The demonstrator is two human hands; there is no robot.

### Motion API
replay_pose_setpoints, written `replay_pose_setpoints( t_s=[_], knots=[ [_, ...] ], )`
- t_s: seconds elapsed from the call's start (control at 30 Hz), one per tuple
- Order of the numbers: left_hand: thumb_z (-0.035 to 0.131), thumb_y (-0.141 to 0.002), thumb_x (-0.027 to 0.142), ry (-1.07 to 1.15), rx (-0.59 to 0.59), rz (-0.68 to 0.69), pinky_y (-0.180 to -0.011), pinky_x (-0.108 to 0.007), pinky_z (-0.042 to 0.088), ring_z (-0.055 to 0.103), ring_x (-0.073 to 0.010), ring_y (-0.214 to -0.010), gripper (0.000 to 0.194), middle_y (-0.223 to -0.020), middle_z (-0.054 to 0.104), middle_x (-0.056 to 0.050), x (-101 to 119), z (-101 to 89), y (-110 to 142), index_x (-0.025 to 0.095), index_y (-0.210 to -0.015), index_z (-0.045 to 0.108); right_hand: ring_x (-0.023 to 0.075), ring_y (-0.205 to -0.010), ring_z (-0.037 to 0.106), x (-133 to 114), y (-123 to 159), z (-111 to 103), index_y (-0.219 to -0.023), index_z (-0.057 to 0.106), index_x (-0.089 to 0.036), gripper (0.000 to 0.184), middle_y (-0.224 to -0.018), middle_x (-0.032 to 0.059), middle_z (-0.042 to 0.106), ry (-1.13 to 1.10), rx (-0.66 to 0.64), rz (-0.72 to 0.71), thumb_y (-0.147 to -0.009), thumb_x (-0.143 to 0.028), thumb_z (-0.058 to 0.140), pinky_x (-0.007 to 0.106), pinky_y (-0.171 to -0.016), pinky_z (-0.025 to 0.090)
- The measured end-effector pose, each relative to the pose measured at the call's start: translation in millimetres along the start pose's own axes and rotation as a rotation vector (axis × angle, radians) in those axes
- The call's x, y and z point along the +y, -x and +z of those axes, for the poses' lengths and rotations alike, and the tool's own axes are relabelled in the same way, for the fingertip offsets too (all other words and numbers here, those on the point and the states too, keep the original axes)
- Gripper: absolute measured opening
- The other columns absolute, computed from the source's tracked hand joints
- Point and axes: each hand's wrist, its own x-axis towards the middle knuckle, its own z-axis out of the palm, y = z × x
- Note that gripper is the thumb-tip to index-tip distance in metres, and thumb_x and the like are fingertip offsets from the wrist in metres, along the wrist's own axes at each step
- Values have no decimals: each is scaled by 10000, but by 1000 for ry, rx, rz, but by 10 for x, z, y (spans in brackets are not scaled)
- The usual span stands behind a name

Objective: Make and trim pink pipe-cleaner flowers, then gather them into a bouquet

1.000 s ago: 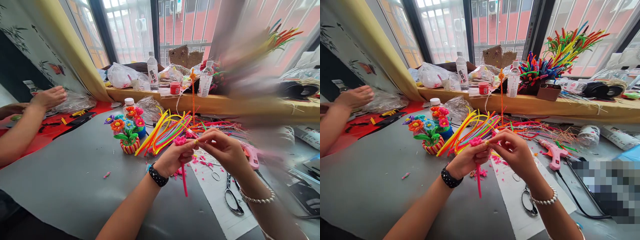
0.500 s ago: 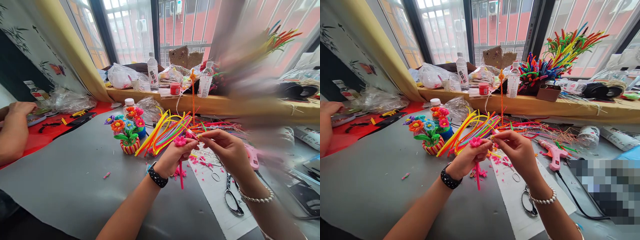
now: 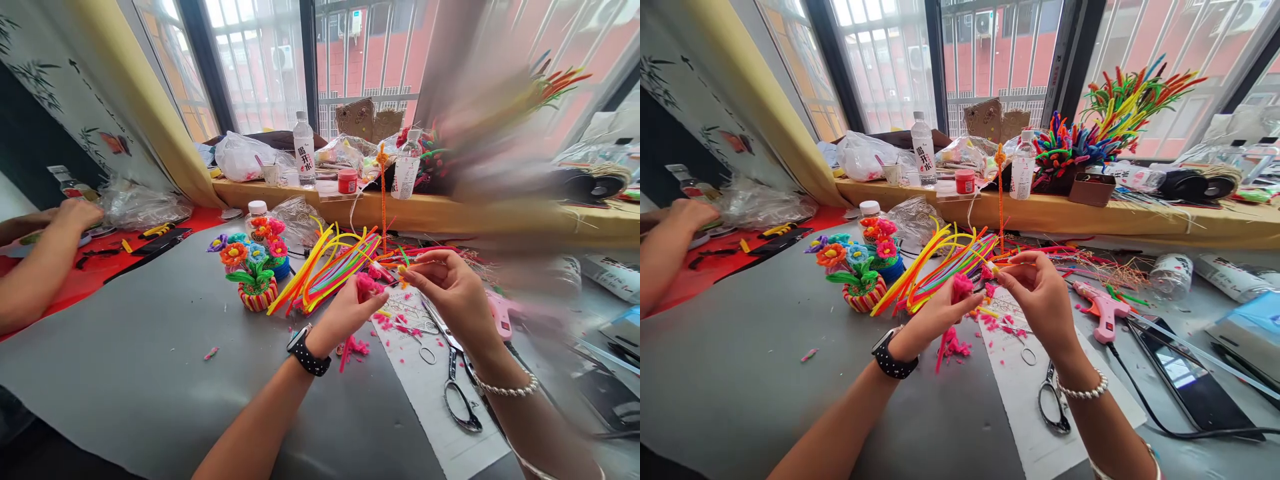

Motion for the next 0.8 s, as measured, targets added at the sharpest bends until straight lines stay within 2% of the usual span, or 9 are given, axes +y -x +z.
replay_pose_setpoints(
  t_s=[0.1, 0.2, 0.33, 0.5, 0.63, 0.8],
  knots=[
    [432, -787, 367, -43, 35, 48, -529, -218, 318, 322, -67, -537, 208, -630, 367, 46, -28, 4, -25, 159, -785, 416, 154, -695, 608, -3, -19, -46, -799, 555, -164, 258, -744, 38, 638, 55, -4, -20, -646, -329, 682, 265, -632, 496],
    [314, -844, 335, -84, 47, 153, -525, -228, 318, 317, -78, -527, 228, -611, 361, 38, -59, 28, -42, 155, -795, 444, 153, -693, 604, -16, -28, -91, -756, 613, -150, 212, -746, 50, 647, 100, -7, -18, -666, -337, 658, 270, -662, 493],
    [338, -844, 333, -179, 59, 319, -587, -246, 355, 394, -105, -619, 251, -671, 436, -4, -46, 58, -28, 147, -751, 478, 151, -676, 604, -38, -36, -129, -755, 634, -153, 197, -738, 46, 657, 126, 29, 14, -651, -317, 670, 265, -641, 492],
    [367, -843, 250, -192, 41, 580, -718, -258, 384, 454, -132, -795, 216, -827, 510, -55, 23, 80, 27, 145, -796, 549, 150, -704, 608, -125, -27, -213, -759, 642, -179, 185, -760, 35, 661, 152, 47, -25, -654, -329, 672, 251, -645, 495],
    [366, -838, 204, -209, 71, 638, -701, -263, 399, 473, -136, -776, 209, -828, 535, -70, 27, 100, 46, 139, -770, 553, 145, -742, 614, -286, 42, -289, -788, 651, -223, 154, -809, 17, 664, 196, 10, -67, -692, -342, 640, 235, -674, 501],
    [358, -838, 187, -289, 105, 664, -671, -252, 398, 472, -129, -736, 217, -785, 538, -66, -17, 120, 32, 143, -683, 504, 159, -736, 617, -511, 181, -268, -787, 649, -222, 115, -799, 15, 667, 447, -145, -147, -742, -307, 586, 247, -677, 498]
  ],
)
